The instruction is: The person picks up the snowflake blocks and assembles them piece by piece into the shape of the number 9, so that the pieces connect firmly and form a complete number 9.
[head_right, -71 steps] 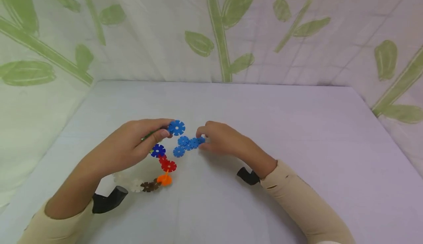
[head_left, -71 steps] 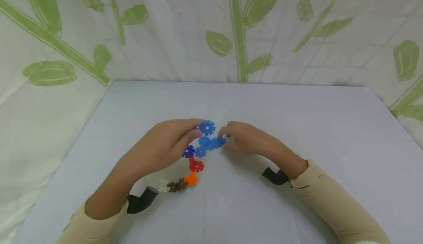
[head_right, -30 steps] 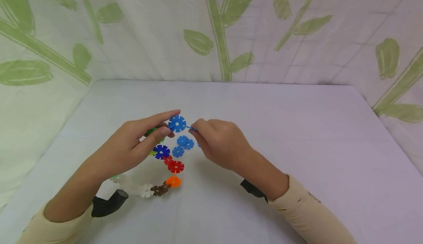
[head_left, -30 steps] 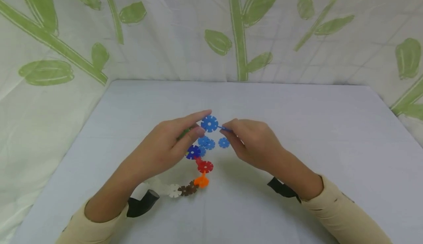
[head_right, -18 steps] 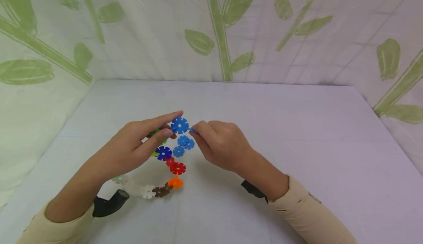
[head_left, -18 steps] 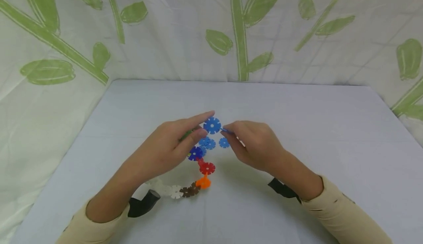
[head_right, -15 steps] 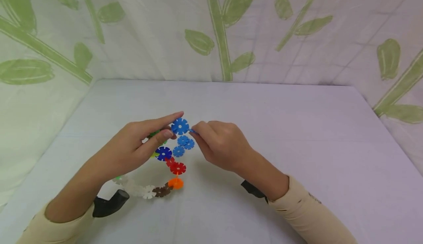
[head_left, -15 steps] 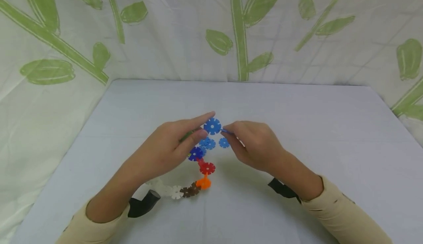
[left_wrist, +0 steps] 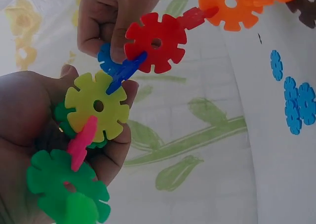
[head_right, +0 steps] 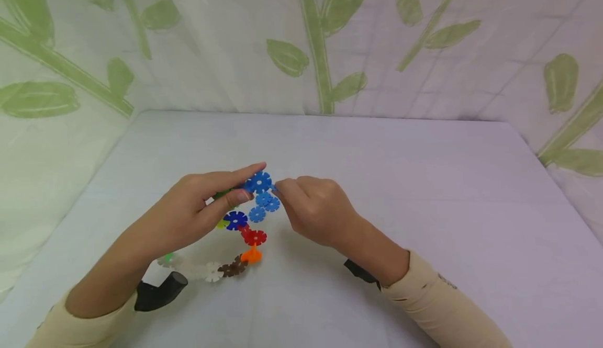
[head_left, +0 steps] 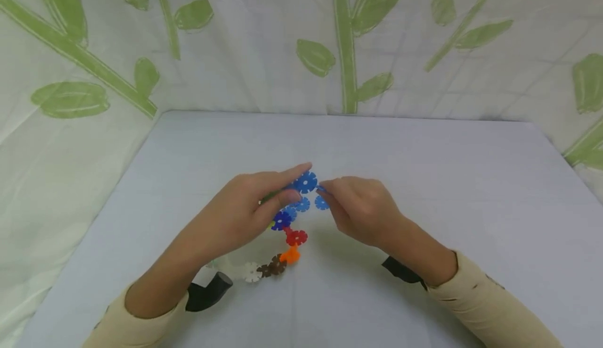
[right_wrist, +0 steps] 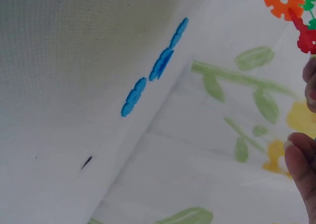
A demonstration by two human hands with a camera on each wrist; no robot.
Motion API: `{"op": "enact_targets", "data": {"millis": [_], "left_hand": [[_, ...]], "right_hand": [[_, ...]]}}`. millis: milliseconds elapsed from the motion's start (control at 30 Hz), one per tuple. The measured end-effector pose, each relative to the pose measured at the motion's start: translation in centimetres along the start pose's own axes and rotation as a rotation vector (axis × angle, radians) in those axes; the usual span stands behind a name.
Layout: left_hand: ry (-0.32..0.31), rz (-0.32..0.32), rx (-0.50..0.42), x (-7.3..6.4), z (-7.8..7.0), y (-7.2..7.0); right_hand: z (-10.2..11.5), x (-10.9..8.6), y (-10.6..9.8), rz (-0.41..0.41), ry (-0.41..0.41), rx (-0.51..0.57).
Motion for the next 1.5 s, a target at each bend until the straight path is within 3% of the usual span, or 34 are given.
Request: {"op": "enact_targets", "data": {"millis": [167,267,367,533,767,967,1067,1233,1333,1400,1500], "left_hand": [[0.027,0.007,-0.049,0.5,-0.3,0.3],[0.064,-0.036,-0.077,0.5,-0.7,-0.1],[0.048,-0.096,-0.079,0.4,-0.7,-0.3],[-0.003,-0.203,0.010,0.2,-0.6,0.2],[0.097,-0.359,0.177,-0.6,-1.5,0.5],[0.163,-0.385,0.195,-0.8,-1.8,0.8],[0.149,-0.371,0.189,-0.7,-1.7,0.6],[0.045,-0.309,0.098,-0.5,-1.1,-0.2],[0.014,-0.265,0.057,-0.4,-0.9,-0.6],[0.001,-0.233,0.047,-0.3,-0.6,-0.7],[-0.019,-0.158,0.011,-0.1,-0.1,-0.7]], "right_hand": [[1.0,0.8,-1.4,-0.065,-0.033,-0.045],[1.2,1.3,-1.9,-0.072,-0.036,-0.075],[1.0,1.6,-2.0,-0.041,-0.024,-0.085],[1.0,1.7,-1.9,0.063,-0.019,-0.124],[1.7,1.6,-1.2,0.140,-0.015,-0.189],[2.1,1.1,-0.6,0.100,-0.046,-0.193],[1.9,1.1,-0.5,0.085,-0.030,-0.180],[0.7,1.1,-0.9,0.071,0.065,-0.080],[-0.7,0.6,-0.7,0.121,0.180,-0.008],[-1.9,-0.3,0.0,0.222,0.288,0.054],[-3.6,-2.7,2.4,0.510,0.504,0.193]]}}
Point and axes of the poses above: each hand's wrist, its own x-axis towards the middle knuckle, its own y-axis out of the palm, z = x × y, the point moved 7 cm from there along x, towards the middle knuckle, and after that the axes turned 13 degrees about -y, right-handed, at the moved point
